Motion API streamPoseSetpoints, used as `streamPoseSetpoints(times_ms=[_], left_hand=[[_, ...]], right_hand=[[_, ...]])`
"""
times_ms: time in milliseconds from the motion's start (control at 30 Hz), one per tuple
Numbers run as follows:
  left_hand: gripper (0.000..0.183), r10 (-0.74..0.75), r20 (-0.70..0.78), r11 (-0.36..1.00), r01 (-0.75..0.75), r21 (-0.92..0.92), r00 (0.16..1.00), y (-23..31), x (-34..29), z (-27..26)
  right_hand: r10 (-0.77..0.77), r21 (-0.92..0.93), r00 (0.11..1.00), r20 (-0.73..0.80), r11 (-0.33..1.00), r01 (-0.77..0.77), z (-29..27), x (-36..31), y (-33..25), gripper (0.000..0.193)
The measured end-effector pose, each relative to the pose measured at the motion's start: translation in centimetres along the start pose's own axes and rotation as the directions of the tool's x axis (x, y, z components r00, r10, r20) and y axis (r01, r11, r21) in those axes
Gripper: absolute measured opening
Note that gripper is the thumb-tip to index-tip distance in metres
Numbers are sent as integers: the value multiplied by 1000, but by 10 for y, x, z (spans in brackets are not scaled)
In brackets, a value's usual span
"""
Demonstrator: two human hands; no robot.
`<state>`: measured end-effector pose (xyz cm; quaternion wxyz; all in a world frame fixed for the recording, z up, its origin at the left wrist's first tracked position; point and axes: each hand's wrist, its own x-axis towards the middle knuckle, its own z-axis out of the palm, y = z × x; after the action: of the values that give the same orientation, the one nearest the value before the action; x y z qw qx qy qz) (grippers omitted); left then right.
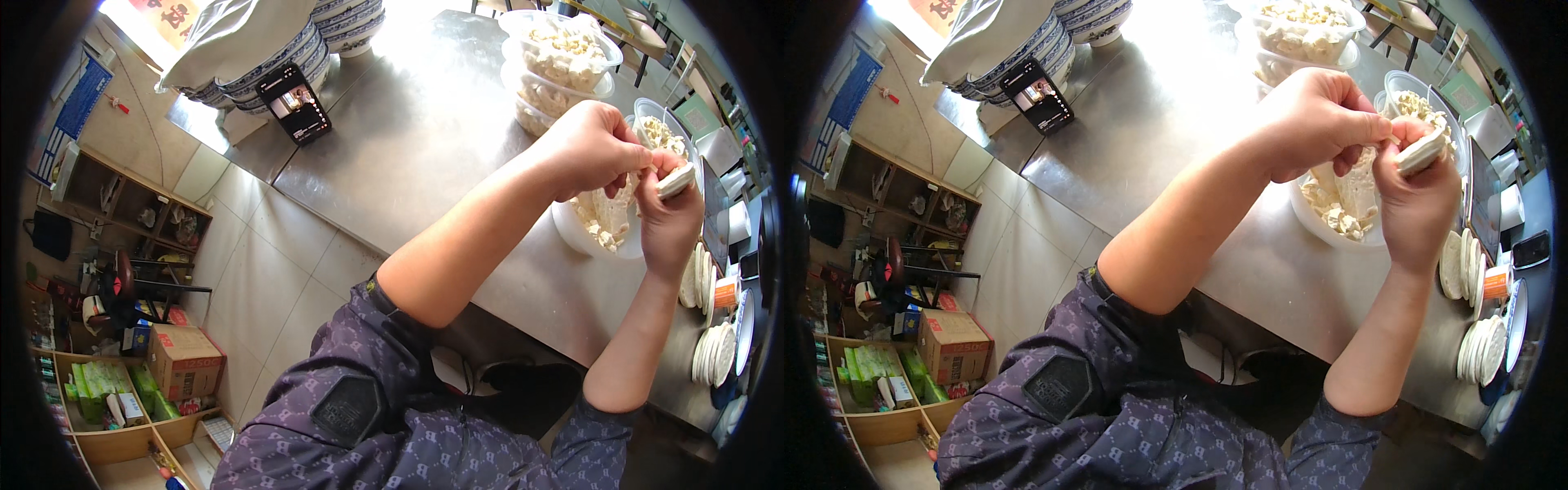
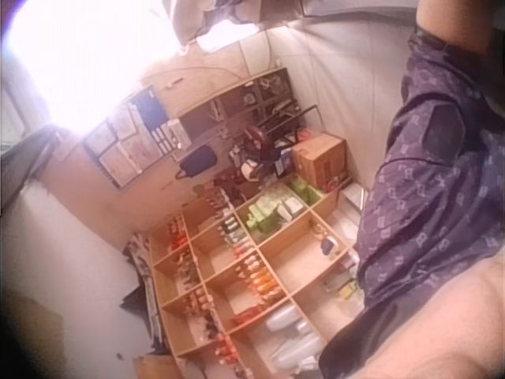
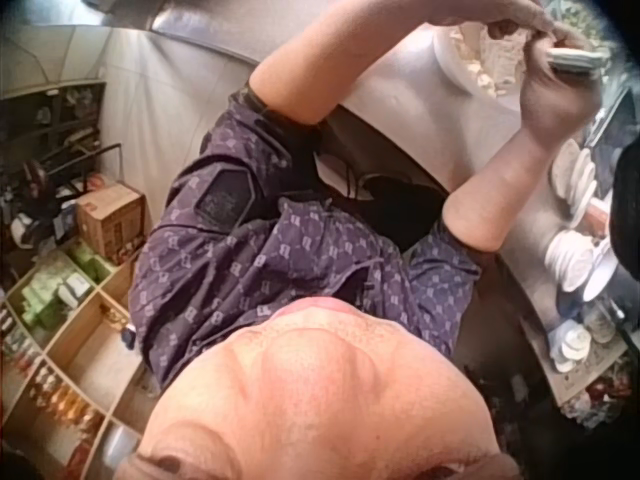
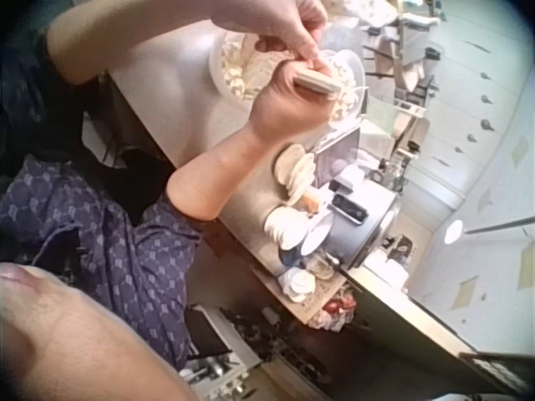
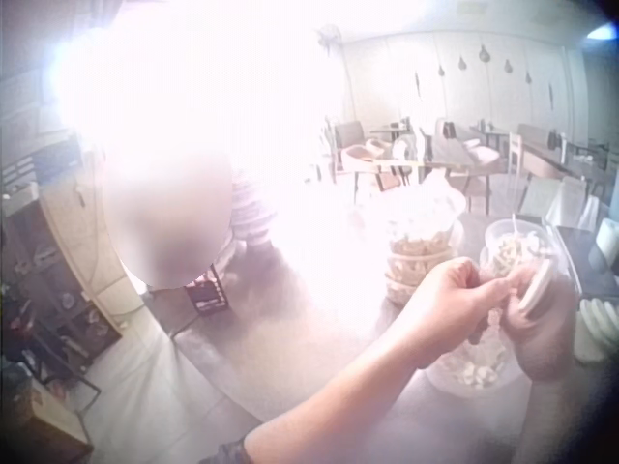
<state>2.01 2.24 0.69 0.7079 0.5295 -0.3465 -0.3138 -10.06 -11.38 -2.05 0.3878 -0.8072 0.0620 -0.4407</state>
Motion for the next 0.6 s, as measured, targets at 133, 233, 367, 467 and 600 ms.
streamPoseSetpoints(times_ms=[133,233,367,467,600], left_hand=[[21,-10,-50,997,14,76,999,-2,2,-3],[19,93,-81,988,-103,-120,992,-3,3,2],[16,114,0,992,-114,-46,993,-3,-2,5],[18,109,-92,976,-89,197,990,-3,-2,5],[19,-18,-85,991,30,134,996,-1,-2,2]], right_hand=[[58,-145,995,-76,987,-68,-3,7,-5,14],[369,279,928,43,888,-366,-5,12,-3,19],[400,543,895,198,715,-440,-2,6,1,19],[350,361,903,250,832,-422,-5,5,-1,13],[170,73,970,175,980,-185,-7,5,-7,7]])
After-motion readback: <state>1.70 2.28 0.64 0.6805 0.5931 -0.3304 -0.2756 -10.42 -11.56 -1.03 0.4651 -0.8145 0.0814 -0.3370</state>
